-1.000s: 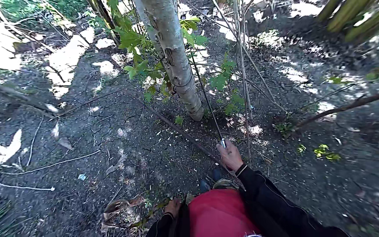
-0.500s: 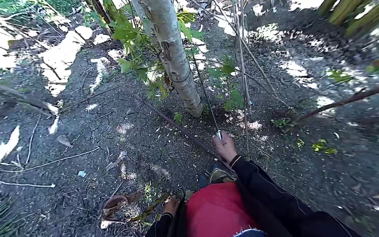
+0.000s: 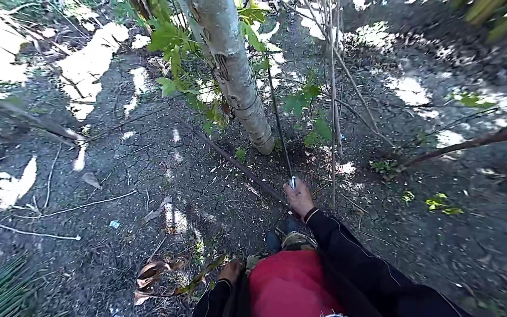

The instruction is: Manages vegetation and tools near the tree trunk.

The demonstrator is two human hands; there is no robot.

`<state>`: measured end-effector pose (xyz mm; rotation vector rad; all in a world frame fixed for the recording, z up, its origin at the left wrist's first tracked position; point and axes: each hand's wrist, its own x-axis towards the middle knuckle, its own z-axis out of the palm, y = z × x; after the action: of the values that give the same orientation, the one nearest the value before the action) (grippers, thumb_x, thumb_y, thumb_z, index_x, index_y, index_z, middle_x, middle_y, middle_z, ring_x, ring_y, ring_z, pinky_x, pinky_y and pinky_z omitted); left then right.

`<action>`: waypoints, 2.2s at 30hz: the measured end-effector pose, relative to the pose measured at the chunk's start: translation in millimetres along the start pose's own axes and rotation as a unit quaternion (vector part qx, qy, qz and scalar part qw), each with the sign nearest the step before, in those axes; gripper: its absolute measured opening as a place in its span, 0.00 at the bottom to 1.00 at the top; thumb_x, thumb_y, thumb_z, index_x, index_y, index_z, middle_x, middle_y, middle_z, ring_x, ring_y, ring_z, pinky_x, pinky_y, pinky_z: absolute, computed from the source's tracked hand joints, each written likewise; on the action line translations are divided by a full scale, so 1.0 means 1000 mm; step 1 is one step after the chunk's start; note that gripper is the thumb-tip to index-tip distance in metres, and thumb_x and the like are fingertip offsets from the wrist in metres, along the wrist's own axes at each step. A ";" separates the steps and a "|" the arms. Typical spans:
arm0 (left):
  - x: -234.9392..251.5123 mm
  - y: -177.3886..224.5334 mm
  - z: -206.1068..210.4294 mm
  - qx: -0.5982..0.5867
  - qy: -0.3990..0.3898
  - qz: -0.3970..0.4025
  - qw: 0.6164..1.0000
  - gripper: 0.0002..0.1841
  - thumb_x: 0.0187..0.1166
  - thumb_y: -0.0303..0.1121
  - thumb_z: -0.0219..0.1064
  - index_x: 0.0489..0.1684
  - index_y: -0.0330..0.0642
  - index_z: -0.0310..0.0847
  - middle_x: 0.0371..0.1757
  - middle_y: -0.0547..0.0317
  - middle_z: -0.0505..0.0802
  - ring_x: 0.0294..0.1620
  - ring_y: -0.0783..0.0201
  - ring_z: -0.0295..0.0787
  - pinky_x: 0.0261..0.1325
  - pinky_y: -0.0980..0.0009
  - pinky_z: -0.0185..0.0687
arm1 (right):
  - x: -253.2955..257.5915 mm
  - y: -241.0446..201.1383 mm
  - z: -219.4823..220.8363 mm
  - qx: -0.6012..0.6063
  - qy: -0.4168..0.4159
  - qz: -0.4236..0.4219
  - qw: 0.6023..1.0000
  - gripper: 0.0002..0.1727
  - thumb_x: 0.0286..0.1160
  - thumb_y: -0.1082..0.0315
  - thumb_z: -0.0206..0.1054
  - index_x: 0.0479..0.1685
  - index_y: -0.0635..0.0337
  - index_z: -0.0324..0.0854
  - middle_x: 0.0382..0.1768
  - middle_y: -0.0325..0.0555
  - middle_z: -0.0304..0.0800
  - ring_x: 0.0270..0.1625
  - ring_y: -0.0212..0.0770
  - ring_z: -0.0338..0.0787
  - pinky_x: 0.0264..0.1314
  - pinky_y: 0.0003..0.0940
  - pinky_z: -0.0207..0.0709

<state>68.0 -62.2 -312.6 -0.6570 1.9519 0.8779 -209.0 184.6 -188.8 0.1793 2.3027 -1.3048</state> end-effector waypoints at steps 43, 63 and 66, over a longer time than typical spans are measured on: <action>0.157 0.611 -0.250 0.451 0.306 0.305 0.780 0.43 0.61 0.30 0.82 0.84 0.39 0.68 0.84 0.40 0.75 0.83 0.35 0.70 0.78 0.37 0.70 | -0.135 0.088 -0.081 -0.192 0.017 0.118 0.974 0.23 0.78 0.55 0.64 0.53 0.71 0.83 0.28 0.64 0.91 0.32 0.67 0.93 0.35 0.68 0.83; 0.147 0.641 -0.281 0.440 0.264 0.225 0.828 0.24 0.72 0.30 0.74 0.69 0.39 0.83 0.69 0.33 0.86 0.64 0.33 0.86 0.54 0.33 0.84 | -0.083 0.067 -0.038 -0.149 0.040 0.083 0.985 0.20 0.75 0.59 0.67 0.56 0.67 0.85 0.27 0.60 0.92 0.29 0.62 0.93 0.33 0.65 0.84; 0.149 0.640 -0.280 0.433 0.274 0.223 0.829 0.22 0.74 0.29 0.72 0.69 0.40 0.83 0.69 0.33 0.86 0.63 0.33 0.87 0.51 0.34 0.85 | -0.084 0.070 -0.045 -0.151 0.030 0.079 0.985 0.21 0.76 0.57 0.67 0.55 0.68 0.85 0.28 0.60 0.92 0.29 0.62 0.93 0.34 0.65 0.84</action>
<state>-605.1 93.8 -131.7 0.1353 2.7698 -0.0625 -126.8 269.6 -184.0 0.2946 2.4476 -0.8724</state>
